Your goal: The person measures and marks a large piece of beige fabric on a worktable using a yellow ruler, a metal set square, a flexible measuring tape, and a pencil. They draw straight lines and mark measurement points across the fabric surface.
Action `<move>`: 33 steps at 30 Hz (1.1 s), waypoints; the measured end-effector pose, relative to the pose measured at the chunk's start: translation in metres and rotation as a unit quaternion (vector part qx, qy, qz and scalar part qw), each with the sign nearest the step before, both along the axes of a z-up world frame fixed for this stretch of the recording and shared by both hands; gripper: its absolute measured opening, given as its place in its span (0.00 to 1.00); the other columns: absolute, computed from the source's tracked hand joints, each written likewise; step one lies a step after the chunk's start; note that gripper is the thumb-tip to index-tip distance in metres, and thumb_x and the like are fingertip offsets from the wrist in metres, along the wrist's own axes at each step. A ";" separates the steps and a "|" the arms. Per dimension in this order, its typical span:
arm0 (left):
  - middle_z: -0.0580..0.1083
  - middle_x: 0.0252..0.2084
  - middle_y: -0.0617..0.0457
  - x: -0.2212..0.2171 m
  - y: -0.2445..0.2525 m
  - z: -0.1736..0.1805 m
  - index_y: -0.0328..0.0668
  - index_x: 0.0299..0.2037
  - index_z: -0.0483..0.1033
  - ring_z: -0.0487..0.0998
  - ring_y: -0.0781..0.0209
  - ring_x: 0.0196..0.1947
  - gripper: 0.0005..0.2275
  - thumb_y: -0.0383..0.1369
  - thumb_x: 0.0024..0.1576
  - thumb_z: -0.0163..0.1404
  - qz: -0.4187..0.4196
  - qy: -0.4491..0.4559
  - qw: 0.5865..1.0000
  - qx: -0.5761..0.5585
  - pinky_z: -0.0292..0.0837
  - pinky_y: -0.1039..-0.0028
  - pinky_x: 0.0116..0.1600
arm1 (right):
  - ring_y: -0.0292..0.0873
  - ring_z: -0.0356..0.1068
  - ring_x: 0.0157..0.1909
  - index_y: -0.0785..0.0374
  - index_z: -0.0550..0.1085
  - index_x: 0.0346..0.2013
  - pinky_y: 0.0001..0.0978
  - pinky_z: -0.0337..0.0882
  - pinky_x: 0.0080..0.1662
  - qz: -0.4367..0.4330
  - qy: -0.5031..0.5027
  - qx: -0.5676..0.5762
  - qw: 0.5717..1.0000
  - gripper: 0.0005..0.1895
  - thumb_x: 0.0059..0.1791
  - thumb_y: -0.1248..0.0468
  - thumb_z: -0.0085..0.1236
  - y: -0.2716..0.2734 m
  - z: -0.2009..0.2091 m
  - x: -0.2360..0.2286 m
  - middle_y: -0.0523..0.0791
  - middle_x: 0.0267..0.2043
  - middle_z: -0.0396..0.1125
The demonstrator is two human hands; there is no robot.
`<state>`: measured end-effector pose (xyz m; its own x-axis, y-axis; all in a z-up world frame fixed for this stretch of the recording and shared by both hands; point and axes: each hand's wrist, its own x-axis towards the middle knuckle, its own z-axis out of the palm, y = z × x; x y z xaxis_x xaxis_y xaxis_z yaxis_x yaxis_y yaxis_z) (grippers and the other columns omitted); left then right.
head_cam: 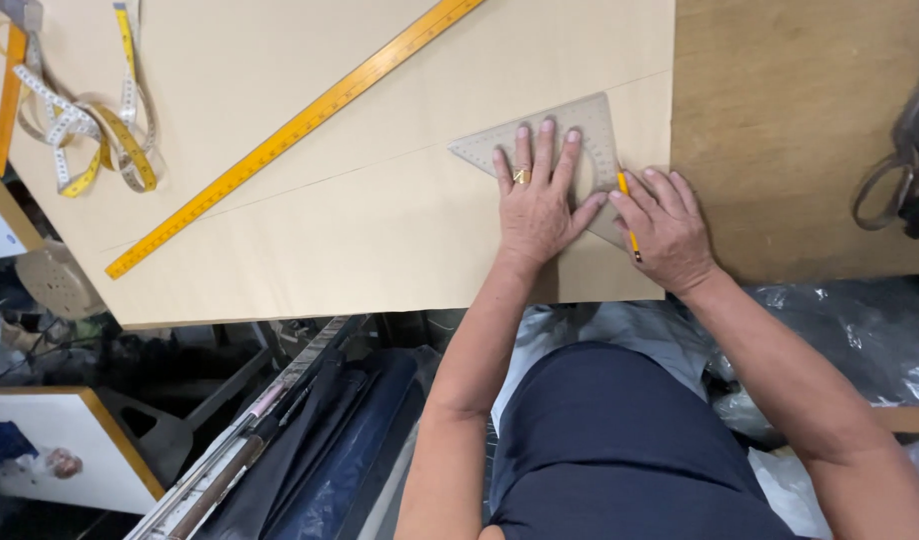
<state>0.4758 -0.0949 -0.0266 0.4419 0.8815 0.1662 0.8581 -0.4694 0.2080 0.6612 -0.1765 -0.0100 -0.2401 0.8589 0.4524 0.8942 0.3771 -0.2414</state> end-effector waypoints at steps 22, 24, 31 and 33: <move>0.59 0.76 0.47 -0.002 0.003 0.009 0.61 0.72 0.62 0.54 0.38 0.78 0.41 0.67 0.50 0.51 -0.012 0.005 1.000 -0.025 0.41 0.35 0.78 | 0.58 0.71 0.60 0.61 0.75 0.60 0.55 0.67 0.63 -0.022 0.014 -0.025 0.999 0.23 0.60 0.51 0.43 0.001 0.003 0.000 0.52 0.58 0.74; 0.59 0.76 0.46 -0.001 0.004 0.009 0.59 0.73 0.62 0.54 0.37 0.78 0.40 0.66 0.51 0.51 -0.022 -0.005 0.999 -0.026 0.41 0.34 0.77 | 0.59 0.71 0.59 0.62 0.75 0.59 0.56 0.67 0.62 -0.026 0.047 -0.035 0.998 0.25 0.60 0.49 0.42 0.006 0.008 0.005 0.52 0.58 0.73; 0.58 0.77 0.45 -0.001 0.003 0.006 0.58 0.73 0.61 0.52 0.36 0.78 0.40 0.66 0.53 0.48 -0.014 0.003 1.000 -0.027 0.38 0.34 0.78 | 0.63 0.71 0.52 0.70 0.75 0.58 0.55 0.67 0.57 -0.029 0.255 -0.106 0.961 0.20 0.57 0.63 0.44 0.044 0.029 0.011 0.55 0.51 0.71; 0.58 0.76 0.45 -0.002 0.003 0.008 0.58 0.72 0.62 0.52 0.37 0.78 0.40 0.66 0.51 0.50 -0.006 0.011 1.000 -0.027 0.38 0.34 0.78 | 0.64 0.71 0.51 0.72 0.75 0.58 0.56 0.67 0.56 -0.012 0.279 -0.107 0.954 0.19 0.57 0.65 0.45 0.051 0.029 0.010 0.56 0.50 0.71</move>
<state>0.4734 -0.0920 -0.0184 0.4563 0.8832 0.1088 0.8568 -0.4691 0.2141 0.6711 -0.1258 0.0188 0.0084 0.9483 0.3172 0.6118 0.2460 -0.7518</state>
